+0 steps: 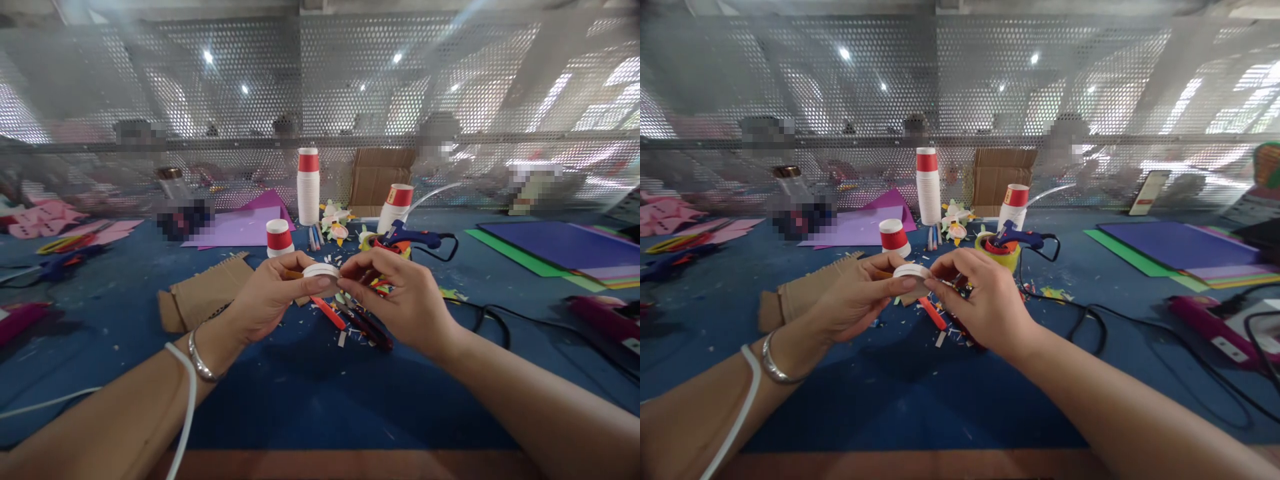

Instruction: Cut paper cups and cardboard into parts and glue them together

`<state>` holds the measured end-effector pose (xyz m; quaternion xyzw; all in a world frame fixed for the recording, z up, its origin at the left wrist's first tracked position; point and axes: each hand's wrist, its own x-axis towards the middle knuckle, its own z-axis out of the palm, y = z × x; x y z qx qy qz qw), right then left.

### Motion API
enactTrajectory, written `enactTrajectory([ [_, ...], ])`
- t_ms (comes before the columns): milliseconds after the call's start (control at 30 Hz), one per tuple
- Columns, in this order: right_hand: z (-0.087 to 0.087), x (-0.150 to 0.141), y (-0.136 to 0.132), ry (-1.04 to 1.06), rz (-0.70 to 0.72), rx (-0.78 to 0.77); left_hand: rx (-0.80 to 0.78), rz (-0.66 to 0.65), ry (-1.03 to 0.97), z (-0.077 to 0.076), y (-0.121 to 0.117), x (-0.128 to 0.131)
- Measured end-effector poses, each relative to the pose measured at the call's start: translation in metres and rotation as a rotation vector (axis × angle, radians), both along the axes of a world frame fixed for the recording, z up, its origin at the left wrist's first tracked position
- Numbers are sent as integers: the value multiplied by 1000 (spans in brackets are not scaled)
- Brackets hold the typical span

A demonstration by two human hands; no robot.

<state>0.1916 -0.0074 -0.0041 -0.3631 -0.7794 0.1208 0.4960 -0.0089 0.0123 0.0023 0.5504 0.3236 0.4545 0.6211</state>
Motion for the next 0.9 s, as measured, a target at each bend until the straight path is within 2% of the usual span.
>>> enactTrajectory([
  [100,2,1,3,41,34,-120,-38,-3,0,1,1,0],
  [333,4,3,12,251,221,-449,-68,-46,-36,-1,-3,4],
  [533,0,2,15,363,264,-593,-236,-79,-79,1,-4,7],
  [700,-1,2,15,459,310,-717,-275,-116,-105,1,-3,7],
  [900,-2,0,15,402,288,-697,-282,-128,-93,0,-1,5],
])
